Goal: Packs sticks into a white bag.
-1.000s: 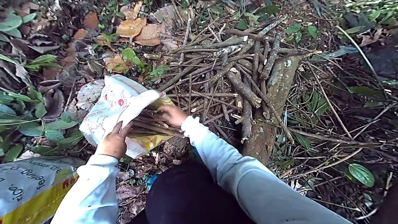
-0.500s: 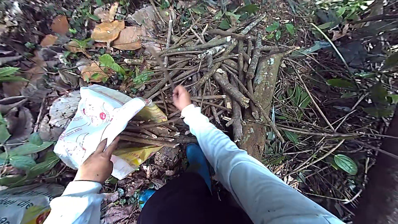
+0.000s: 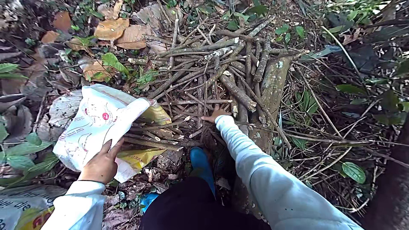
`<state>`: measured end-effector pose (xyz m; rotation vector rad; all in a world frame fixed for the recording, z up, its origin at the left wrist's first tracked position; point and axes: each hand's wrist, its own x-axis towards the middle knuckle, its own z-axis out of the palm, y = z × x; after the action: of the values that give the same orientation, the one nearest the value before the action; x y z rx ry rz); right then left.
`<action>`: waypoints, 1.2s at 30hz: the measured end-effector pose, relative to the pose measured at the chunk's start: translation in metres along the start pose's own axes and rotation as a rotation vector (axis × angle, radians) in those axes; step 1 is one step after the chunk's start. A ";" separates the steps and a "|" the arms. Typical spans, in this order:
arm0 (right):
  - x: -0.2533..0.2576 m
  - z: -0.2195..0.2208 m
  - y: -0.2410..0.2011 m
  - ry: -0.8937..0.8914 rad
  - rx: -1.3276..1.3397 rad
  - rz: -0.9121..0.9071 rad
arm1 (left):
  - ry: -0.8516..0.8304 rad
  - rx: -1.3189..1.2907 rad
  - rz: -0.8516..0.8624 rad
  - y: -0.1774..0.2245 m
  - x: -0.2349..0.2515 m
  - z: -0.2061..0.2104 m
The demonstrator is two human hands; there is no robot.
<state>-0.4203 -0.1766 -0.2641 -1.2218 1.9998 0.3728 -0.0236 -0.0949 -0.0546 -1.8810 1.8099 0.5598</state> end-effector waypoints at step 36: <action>0.010 -0.044 -0.070 0.206 -0.179 -0.230 | 0.036 -0.040 0.014 -0.014 -0.003 0.003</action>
<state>-0.3826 -0.2435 -0.2324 -1.6423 2.0011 0.3274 -0.0097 -0.0909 -0.0543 -1.9180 1.8487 0.5749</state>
